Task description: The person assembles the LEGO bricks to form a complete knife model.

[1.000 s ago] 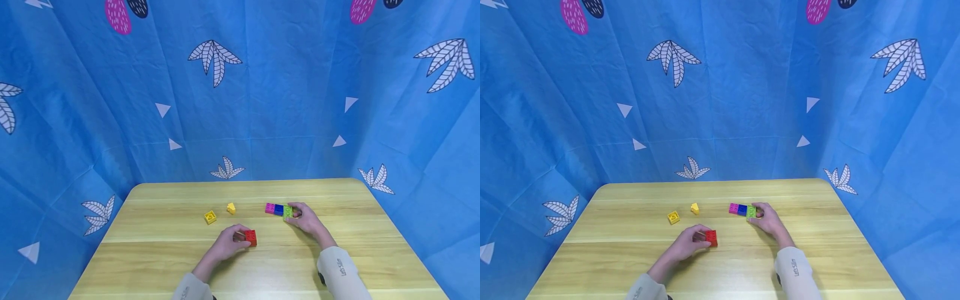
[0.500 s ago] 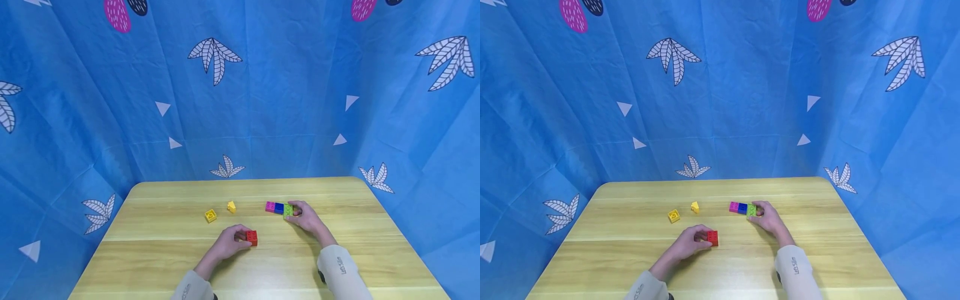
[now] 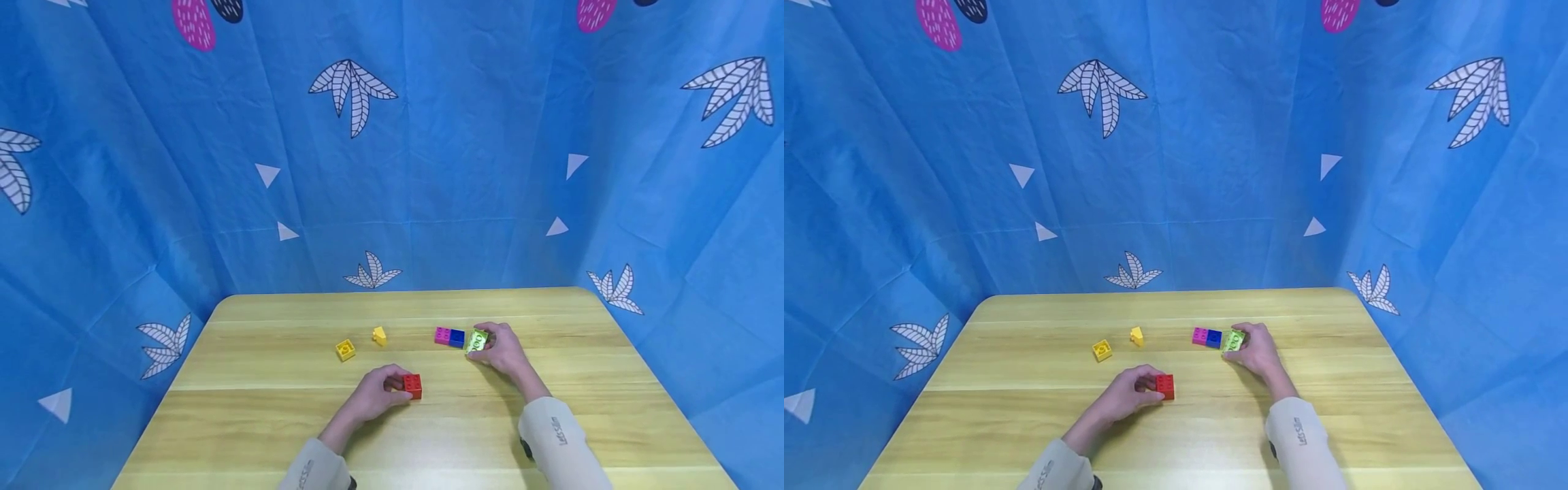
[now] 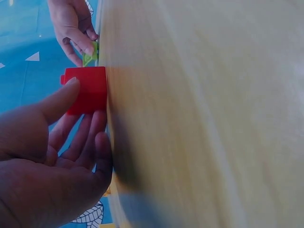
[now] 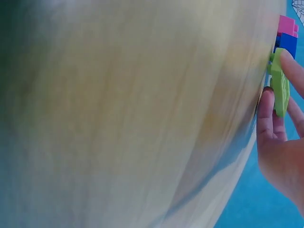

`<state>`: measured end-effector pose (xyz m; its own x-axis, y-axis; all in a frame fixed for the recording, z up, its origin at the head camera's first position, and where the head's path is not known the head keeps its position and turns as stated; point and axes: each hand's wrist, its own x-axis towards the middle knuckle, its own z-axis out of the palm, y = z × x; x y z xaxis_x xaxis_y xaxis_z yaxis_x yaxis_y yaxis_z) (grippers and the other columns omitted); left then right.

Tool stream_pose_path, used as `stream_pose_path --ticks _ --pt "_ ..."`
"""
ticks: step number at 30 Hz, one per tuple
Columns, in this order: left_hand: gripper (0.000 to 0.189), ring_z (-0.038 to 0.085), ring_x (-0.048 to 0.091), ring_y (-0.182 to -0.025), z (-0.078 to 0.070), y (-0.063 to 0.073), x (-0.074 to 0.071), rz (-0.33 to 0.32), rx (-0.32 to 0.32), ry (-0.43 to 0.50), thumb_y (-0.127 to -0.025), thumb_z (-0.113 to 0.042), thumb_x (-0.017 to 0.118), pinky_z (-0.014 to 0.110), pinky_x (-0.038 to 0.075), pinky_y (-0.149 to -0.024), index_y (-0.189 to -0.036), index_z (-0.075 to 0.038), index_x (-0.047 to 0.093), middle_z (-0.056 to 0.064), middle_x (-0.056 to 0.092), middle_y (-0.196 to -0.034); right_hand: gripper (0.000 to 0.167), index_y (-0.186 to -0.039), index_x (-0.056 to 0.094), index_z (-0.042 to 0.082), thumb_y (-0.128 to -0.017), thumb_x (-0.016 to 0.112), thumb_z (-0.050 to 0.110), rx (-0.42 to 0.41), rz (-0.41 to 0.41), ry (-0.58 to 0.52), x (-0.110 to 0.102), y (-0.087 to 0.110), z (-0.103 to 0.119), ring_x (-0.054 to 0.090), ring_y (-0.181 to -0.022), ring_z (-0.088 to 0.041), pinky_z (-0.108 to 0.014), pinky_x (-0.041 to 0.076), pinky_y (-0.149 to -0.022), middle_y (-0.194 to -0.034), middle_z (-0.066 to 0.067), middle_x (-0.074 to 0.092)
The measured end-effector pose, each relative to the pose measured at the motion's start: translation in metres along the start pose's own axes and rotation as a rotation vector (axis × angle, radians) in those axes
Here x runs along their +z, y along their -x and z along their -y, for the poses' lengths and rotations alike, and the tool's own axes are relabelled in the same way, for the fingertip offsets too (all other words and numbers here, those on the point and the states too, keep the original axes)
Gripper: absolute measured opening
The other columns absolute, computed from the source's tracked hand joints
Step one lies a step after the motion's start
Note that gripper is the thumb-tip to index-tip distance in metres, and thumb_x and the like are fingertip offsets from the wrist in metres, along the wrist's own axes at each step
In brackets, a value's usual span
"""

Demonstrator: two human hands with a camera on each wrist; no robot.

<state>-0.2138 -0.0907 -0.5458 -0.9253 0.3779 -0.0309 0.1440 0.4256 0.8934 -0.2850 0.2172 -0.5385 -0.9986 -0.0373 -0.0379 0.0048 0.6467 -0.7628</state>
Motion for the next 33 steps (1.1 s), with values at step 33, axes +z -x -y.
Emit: stream_pose_path --ticks 33 --pt "0.031 0.018 0.065 -0.102 -0.003 0.001 0.002 -0.001 -0.037 -0.005 -0.089 -0.012 0.08 0.034 0.055 -0.092 -0.118 -0.011 0.07 0.002 0.072 -0.109 0.019 -0.116 0.066 -0.005 -0.098 0.067 0.001 -0.065 0.037 -0.454 0.017 0.031 0.035 0.074 -0.09 -0.036 -0.043 0.065 -0.083 -0.106 -0.018 0.058"
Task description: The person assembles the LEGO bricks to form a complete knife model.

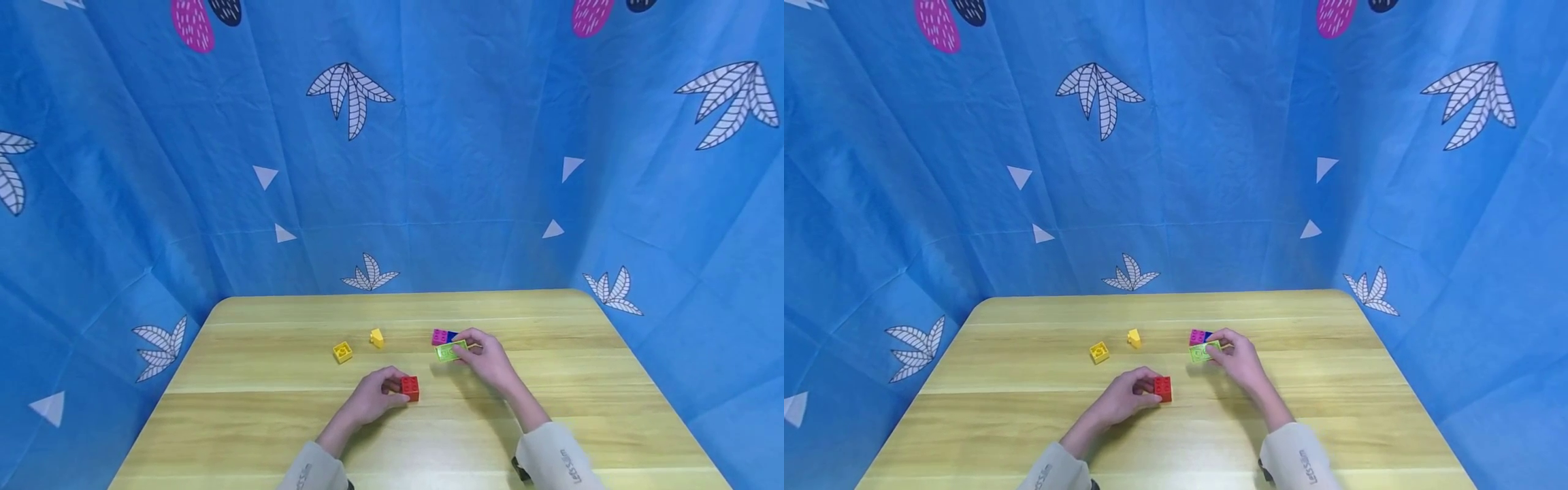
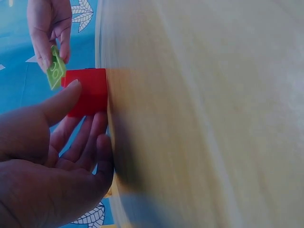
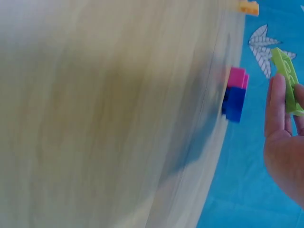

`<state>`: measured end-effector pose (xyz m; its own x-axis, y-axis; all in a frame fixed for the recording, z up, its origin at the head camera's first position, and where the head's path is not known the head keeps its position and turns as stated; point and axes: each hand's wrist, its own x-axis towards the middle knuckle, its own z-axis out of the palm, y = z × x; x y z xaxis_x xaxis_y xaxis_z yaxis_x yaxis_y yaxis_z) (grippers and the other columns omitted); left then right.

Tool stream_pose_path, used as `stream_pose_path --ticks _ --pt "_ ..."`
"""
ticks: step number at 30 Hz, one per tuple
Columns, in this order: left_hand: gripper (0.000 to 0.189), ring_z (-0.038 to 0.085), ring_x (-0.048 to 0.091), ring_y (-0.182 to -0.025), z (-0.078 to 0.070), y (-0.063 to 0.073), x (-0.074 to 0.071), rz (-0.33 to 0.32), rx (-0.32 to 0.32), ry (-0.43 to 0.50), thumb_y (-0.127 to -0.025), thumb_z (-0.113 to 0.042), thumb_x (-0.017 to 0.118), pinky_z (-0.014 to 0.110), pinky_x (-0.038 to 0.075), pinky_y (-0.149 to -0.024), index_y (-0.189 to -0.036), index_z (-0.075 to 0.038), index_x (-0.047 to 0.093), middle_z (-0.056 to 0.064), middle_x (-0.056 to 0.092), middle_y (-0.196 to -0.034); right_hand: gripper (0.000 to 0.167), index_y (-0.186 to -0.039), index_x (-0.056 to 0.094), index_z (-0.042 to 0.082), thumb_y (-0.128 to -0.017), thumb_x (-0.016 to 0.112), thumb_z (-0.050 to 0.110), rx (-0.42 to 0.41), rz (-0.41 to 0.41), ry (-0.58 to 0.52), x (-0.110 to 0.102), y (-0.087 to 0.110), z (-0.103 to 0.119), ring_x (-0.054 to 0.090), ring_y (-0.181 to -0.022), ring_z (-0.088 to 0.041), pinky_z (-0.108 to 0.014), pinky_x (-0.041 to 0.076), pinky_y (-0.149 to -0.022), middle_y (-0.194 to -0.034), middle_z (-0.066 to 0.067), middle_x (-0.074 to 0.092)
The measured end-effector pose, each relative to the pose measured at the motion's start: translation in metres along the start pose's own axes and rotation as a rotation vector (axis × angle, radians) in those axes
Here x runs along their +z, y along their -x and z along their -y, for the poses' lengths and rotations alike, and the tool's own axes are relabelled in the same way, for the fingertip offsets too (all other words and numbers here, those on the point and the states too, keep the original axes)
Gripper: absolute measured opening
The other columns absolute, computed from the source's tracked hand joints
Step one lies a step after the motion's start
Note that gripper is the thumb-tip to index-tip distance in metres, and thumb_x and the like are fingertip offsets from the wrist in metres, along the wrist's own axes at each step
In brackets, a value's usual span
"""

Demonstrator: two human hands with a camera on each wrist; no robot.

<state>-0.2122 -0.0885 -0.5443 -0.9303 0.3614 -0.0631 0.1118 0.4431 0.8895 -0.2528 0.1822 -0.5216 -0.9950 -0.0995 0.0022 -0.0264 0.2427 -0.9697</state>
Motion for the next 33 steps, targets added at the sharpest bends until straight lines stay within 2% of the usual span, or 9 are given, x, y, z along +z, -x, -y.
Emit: stream_pose_path --ticks 7,11,16,20,27,30,33 --pt "0.03 0.02 0.065 -0.103 -0.002 0.001 0.0 0.004 -0.002 0.001 -0.089 -0.012 0.08 0.041 0.055 -0.092 -0.117 -0.011 0.07 0.003 0.072 -0.11 0.023 -0.119 0.067 -0.006 -0.097 0.068 0.001 0.001 0.039 -0.047 0.016 0.006 0.008 0.075 -0.077 -0.03 -0.035 0.066 -0.072 -0.102 -0.014 0.054" --pt "0.03 0.021 0.065 -0.103 -0.003 0.002 0.001 0.002 -0.001 0.021 -0.089 -0.011 0.08 0.04 0.055 -0.092 -0.117 -0.011 0.07 0.005 0.072 -0.111 0.026 -0.122 0.066 -0.008 -0.097 0.069 0.0 0.007 0.067 -0.09 0.022 0.008 0.011 0.076 -0.084 -0.035 -0.038 0.066 -0.079 -0.102 -0.013 0.052" --pt "0.03 0.024 0.066 -0.104 -0.003 0.003 0.002 -0.005 0.014 0.042 -0.089 -0.009 0.079 0.04 0.055 -0.092 -0.117 -0.008 0.07 0.008 0.072 -0.112 0.03 -0.122 0.066 -0.007 -0.097 0.072 0.008 0.003 0.088 -0.121 0.026 0.01 0.013 0.075 -0.092 -0.043 -0.045 0.065 -0.085 -0.114 -0.021 0.062" --pt "0.03 0.024 0.066 -0.104 -0.004 0.004 0.002 -0.009 0.021 0.04 -0.089 -0.009 0.079 0.041 0.055 -0.091 -0.117 -0.008 0.07 0.008 0.072 -0.111 0.032 -0.123 0.065 -0.007 -0.099 0.07 0.013 0.011 0.084 -0.132 0.028 0.014 0.014 0.074 -0.096 -0.046 -0.045 0.064 -0.089 -0.122 -0.025 0.065" --pt "0.034 0.022 0.066 -0.102 -0.005 0.003 0.001 -0.005 0.014 0.026 -0.09 -0.011 0.08 0.039 0.055 -0.091 -0.122 -0.008 0.069 0.007 0.072 -0.111 0.036 -0.128 0.059 -0.01 -0.102 0.066 0.014 0.015 0.131 -0.135 0.031 0.018 0.012 0.074 -0.104 -0.041 -0.045 0.057 -0.103 -0.128 -0.025 0.065" --pt "0.043 0.023 0.066 -0.105 -0.004 0.003 0.0 0.0 0.014 0.039 -0.089 -0.011 0.08 0.042 0.056 -0.094 -0.129 -0.006 0.066 0.008 0.071 -0.116 0.032 -0.125 0.061 -0.011 -0.101 0.066 0.009 0.002 0.132 -0.162 0.034 0.017 0.01 0.073 -0.108 -0.041 -0.046 0.058 -0.103 -0.127 -0.027 0.066" --pt "0.052 0.026 0.066 -0.11 -0.002 0.002 -0.002 0.002 0.001 0.076 -0.088 -0.011 0.081 0.046 0.056 -0.099 -0.135 -0.003 0.061 0.012 0.068 -0.123 0.025 -0.117 0.066 -0.008 -0.097 0.07 0.006 -0.012 0.103 -0.147 0.036 0.017 0.01 0.073 -0.109 -0.035 -0.038 0.06 -0.099 -0.128 -0.027 0.067"
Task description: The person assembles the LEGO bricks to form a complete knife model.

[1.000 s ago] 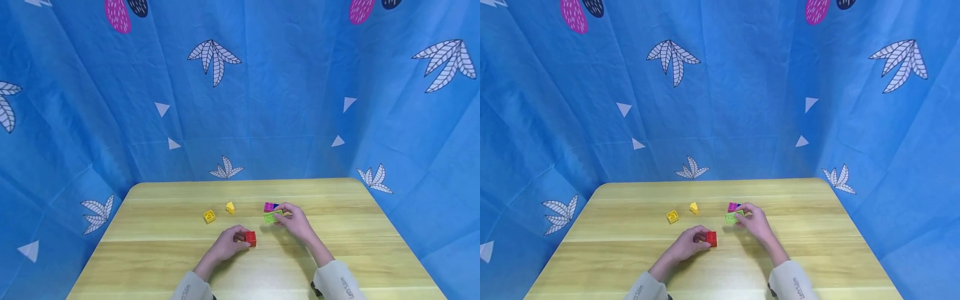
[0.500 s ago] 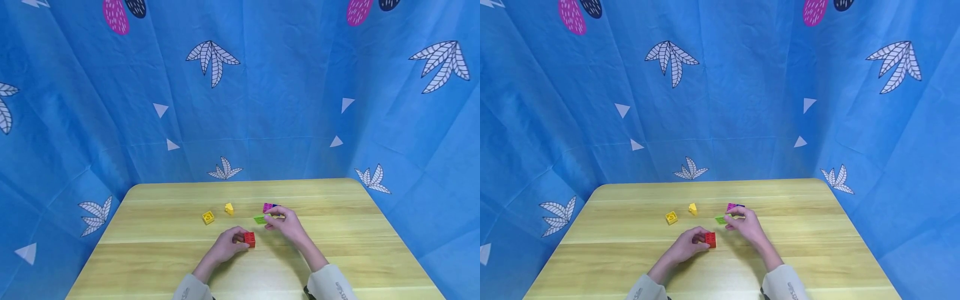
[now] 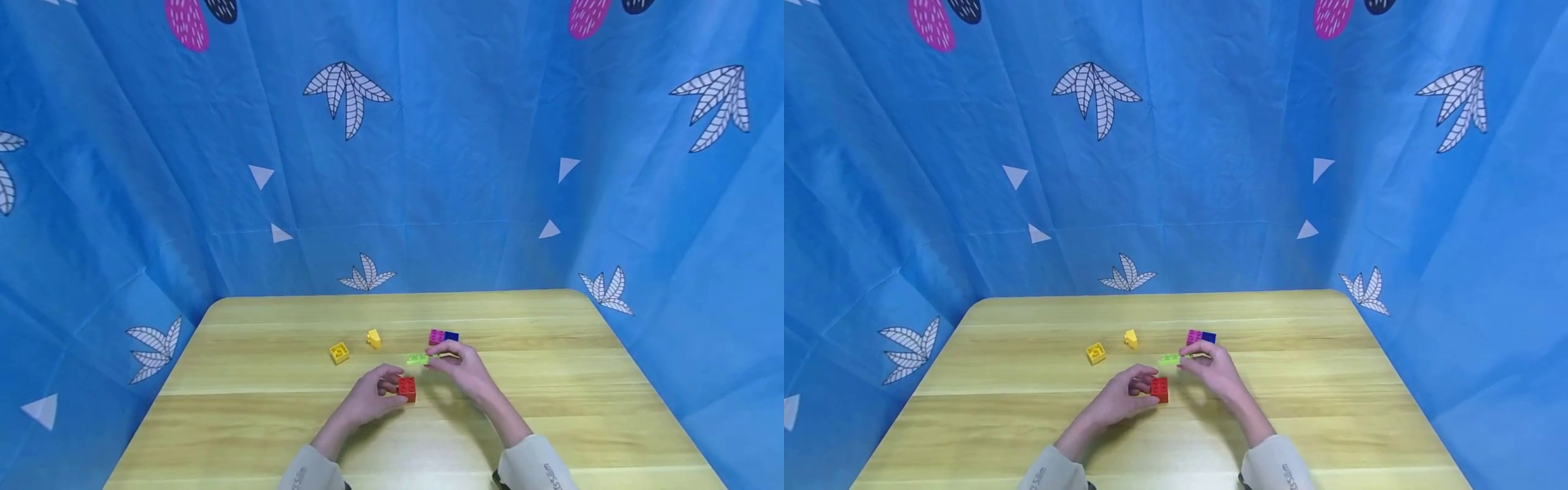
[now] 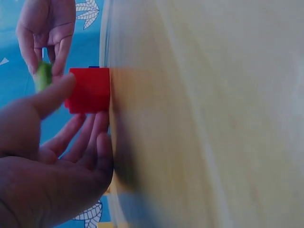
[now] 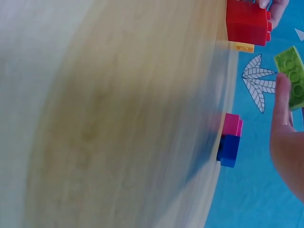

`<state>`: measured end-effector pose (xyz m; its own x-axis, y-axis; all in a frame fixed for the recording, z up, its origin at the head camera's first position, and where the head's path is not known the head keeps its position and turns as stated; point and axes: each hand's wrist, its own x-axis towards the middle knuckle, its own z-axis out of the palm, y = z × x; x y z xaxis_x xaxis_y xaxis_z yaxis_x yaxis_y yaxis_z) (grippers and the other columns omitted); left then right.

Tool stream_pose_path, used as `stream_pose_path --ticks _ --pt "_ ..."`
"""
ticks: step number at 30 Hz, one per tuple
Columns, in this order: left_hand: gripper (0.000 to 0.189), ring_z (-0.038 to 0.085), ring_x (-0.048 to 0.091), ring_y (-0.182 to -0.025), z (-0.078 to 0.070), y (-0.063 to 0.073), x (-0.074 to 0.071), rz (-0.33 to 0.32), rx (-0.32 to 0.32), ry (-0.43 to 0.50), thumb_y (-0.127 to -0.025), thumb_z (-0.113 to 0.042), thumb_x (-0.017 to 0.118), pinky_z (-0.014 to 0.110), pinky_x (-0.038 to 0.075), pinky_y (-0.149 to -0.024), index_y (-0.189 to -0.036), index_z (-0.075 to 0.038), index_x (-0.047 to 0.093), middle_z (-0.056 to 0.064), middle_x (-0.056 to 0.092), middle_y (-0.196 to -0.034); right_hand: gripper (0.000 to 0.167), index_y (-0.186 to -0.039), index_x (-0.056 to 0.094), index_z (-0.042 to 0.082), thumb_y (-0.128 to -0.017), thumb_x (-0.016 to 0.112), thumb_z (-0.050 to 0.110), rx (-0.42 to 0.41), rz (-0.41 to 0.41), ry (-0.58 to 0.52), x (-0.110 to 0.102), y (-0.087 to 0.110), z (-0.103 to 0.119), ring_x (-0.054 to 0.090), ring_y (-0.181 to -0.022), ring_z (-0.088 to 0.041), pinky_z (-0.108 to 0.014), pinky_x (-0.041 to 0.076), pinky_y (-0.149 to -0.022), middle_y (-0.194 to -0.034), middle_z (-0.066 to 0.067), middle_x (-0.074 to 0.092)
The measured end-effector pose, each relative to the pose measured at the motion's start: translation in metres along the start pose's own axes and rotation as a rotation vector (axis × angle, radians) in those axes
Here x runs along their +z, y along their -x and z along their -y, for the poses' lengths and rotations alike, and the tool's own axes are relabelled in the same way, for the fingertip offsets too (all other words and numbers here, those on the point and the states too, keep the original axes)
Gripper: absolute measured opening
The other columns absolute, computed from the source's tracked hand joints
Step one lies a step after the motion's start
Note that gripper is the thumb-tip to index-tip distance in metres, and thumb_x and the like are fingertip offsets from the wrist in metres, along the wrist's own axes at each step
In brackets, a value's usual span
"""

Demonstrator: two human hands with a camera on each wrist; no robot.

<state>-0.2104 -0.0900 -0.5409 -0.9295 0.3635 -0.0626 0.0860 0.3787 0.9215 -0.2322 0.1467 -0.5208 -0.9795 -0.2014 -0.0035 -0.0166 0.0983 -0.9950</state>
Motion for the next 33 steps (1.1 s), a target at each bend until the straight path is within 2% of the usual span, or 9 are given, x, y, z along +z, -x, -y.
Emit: stream_pose_path --ticks 4,7,12,15,19,23,29,33 --pt "0.057 0.03 0.064 -0.116 -0.001 0.002 -0.004 -0.017 -0.038 0.066 -0.09 -0.013 0.081 0.049 0.056 -0.102 -0.14 -0.004 0.056 0.017 0.063 -0.132 0.018 -0.108 0.071 -0.003 -0.093 0.074 0.006 -0.011 -0.026 0.061 0.002 0.0 0.0 0.073 -0.105 -0.022 -0.022 0.059 -0.09 -0.128 -0.023 0.07" --pt "0.058 0.033 0.062 -0.12 -0.005 0.003 -0.008 -0.058 -0.045 0.076 -0.091 -0.017 0.081 0.049 0.056 -0.102 -0.143 -0.009 0.056 0.017 0.061 -0.138 0.018 -0.109 0.073 -0.002 -0.093 0.075 0.006 -0.013 0.001 0.079 0.003 0.0 -0.001 0.072 -0.102 -0.02 -0.024 0.06 -0.09 -0.126 -0.02 0.071" --pt "0.054 0.027 0.064 -0.117 -0.007 0.0 -0.011 -0.124 0.033 -0.003 -0.091 -0.02 0.081 0.046 0.057 -0.101 -0.14 -0.012 0.06 0.01 0.063 -0.136 0.024 -0.114 0.073 -0.001 -0.092 0.077 0.009 -0.03 0.067 0.092 0.008 0.001 0.001 0.07 -0.098 -0.018 -0.028 0.062 -0.088 -0.122 -0.018 0.071" --pt "0.047 0.024 0.064 -0.114 -0.006 -0.001 -0.013 -0.144 0.069 -0.043 -0.091 -0.019 0.081 0.043 0.057 -0.098 -0.135 -0.014 0.064 0.006 0.066 -0.13 0.027 -0.118 0.072 0.0 -0.092 0.077 0.009 -0.022 0.089 0.088 0.012 0.002 0.002 0.07 -0.097 -0.018 -0.026 0.062 -0.085 -0.121 -0.017 0.071" --pt "0.038 0.022 0.065 -0.112 -0.006 0.0 -0.015 -0.144 0.073 -0.093 -0.09 -0.019 0.081 0.041 0.057 -0.097 -0.126 -0.017 0.068 0.003 0.068 -0.123 0.03 -0.12 0.071 0.001 -0.091 0.078 0.01 -0.002 0.098 0.083 0.017 0.003 0.002 0.071 -0.094 -0.018 -0.027 0.062 -0.084 -0.12 -0.016 0.071" --pt "0.037 0.021 0.066 -0.109 -0.006 0.003 -0.017 -0.125 0.071 -0.109 -0.09 -0.019 0.081 0.038 0.058 -0.096 -0.125 -0.015 0.069 0.002 0.069 -0.118 0.031 -0.12 0.071 0.002 -0.09 0.079 0.01 0.002 0.104 0.094 0.021 0.004 0.0 0.07 -0.093 -0.016 -0.027 0.062 -0.083 -0.116 -0.015 0.072" --pt "0.033 0.019 0.068 -0.104 -0.006 0.008 -0.015 -0.106 0.069 -0.113 -0.091 -0.017 0.08 0.035 0.06 -0.093 -0.122 -0.013 0.07 0.002 0.069 -0.11 0.03 -0.117 0.073 0.006 -0.089 0.08 0.011 -0.005 0.106 0.164 0.025 0.005 -0.003 0.068 -0.095 -0.017 -0.024 0.06 -0.085 -0.11 -0.01 0.073" --pt "0.033 0.022 0.07 -0.103 -0.006 0.009 -0.015 -0.101 0.066 -0.106 -0.09 -0.014 0.079 0.033 0.061 -0.091 -0.121 -0.011 0.069 0.005 0.07 -0.111 0.029 -0.116 0.074 0.009 -0.088 0.081 0.014 -0.01 0.098 0.223 0.026 0.006 -0.003 0.066 -0.094 -0.017 -0.023 0.058 -0.084 -0.109 -0.006 0.073"
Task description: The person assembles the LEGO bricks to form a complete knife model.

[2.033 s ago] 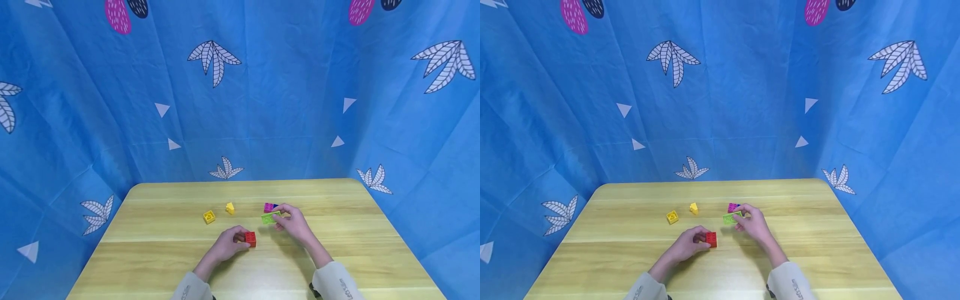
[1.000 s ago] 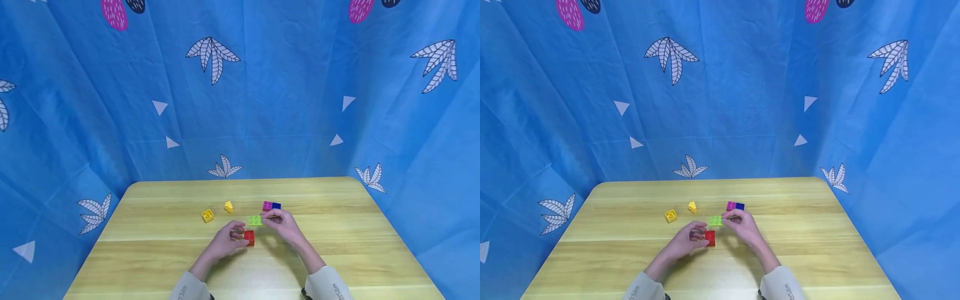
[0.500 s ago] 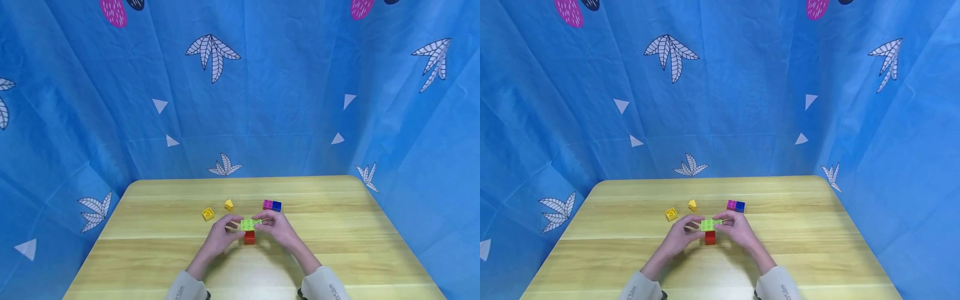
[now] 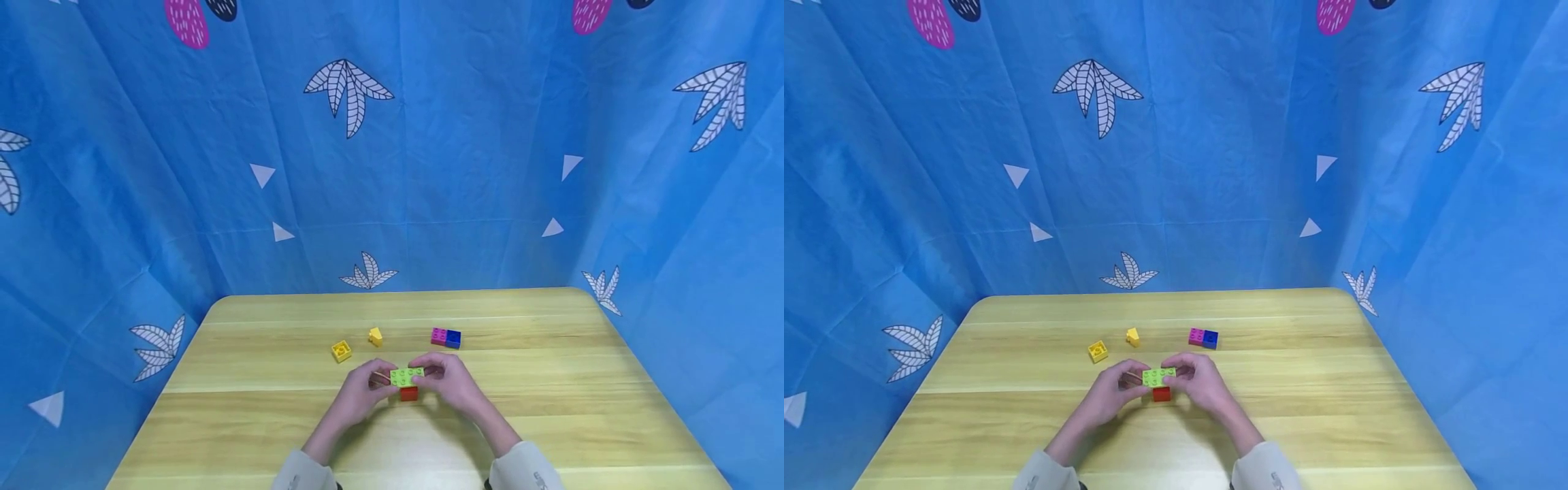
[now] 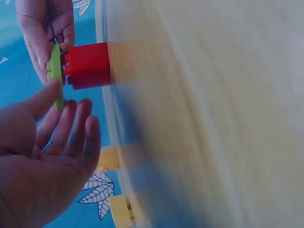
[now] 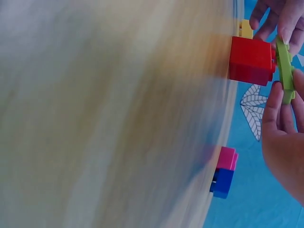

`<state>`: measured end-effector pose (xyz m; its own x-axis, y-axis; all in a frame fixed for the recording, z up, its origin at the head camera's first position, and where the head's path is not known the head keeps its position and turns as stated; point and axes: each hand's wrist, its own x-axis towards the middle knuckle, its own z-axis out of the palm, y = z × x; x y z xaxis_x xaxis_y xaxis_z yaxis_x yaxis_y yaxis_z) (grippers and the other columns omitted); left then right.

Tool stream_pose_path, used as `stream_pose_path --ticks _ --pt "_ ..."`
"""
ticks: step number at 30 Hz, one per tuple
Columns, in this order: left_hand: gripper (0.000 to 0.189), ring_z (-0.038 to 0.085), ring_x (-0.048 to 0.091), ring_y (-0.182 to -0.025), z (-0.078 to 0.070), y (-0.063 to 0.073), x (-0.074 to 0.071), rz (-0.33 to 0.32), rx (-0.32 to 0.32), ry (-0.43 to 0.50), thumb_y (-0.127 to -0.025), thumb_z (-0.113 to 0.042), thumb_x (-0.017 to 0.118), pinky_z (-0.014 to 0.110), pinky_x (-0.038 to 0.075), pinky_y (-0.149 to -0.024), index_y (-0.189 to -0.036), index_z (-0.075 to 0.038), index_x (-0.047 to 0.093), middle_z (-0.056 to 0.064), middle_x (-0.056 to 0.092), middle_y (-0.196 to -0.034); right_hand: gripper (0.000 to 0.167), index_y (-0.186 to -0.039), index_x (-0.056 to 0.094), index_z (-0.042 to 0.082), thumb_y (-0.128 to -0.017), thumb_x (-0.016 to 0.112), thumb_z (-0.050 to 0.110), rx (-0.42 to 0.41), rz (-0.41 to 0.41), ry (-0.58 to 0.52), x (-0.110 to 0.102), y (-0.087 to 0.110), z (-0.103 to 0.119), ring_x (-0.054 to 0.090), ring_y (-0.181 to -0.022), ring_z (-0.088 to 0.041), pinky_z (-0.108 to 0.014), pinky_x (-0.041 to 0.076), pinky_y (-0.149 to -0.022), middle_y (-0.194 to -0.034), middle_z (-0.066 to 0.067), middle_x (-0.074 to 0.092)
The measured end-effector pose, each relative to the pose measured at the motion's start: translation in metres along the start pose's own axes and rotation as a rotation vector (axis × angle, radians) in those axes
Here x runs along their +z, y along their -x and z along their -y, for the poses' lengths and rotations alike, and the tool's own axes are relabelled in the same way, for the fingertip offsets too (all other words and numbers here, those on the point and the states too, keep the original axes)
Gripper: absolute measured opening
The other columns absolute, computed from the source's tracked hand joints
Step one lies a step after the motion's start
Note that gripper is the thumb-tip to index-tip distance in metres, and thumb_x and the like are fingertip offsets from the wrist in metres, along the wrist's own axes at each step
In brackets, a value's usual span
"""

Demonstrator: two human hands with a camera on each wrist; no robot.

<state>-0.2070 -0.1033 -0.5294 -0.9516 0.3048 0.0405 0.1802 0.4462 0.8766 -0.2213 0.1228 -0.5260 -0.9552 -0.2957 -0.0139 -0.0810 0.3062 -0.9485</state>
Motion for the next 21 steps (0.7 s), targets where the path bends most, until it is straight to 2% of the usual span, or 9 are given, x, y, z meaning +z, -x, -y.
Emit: stream_pose_path --ticks 7,14,21 --pt "0.032 0.032 0.074 -0.108 0.0033 -0.0004 0.0019 0.038 -0.027 0.07 -0.093 -0.009 0.076 0.03 0.064 -0.086 -0.123 -0.009 0.067 0.012 0.068 -0.119 0.027 -0.114 0.074 0.005 -0.088 0.081 0.012 -0.016 0.0 0.014 0.001 0.0032 0.0032 0.066 -0.093 -0.02 -0.023 0.058 -0.08 -0.112 -0.01 0.073" --pt "0.028 0.031 0.074 -0.11 0.0052 -0.0001 0.0024 0.071 -0.051 0.094 -0.097 -0.012 0.072 0.033 0.064 -0.087 -0.124 -0.012 0.066 0.014 0.068 -0.126 0.03 -0.118 0.072 0.001 -0.09 0.079 0.009 -0.004 0.035 -0.044 0.0 0.0055 0.0041 0.071 -0.095 -0.023 -0.035 0.063 -0.082 -0.123 -0.018 0.07" --pt "0.026 0.039 0.071 -0.114 0.0024 0.0018 0.0033 0.076 -0.045 0.159 -0.096 -0.006 0.07 0.038 0.064 -0.088 -0.121 -0.007 0.064 0.02 0.066 -0.129 0.029 -0.118 0.072 0.0 -0.091 0.078 0.008 0.007 0.054 -0.073 0.0005 0.0041 0.0016 0.071 -0.093 -0.024 -0.042 0.064 -0.081 -0.12 -0.02 0.07"
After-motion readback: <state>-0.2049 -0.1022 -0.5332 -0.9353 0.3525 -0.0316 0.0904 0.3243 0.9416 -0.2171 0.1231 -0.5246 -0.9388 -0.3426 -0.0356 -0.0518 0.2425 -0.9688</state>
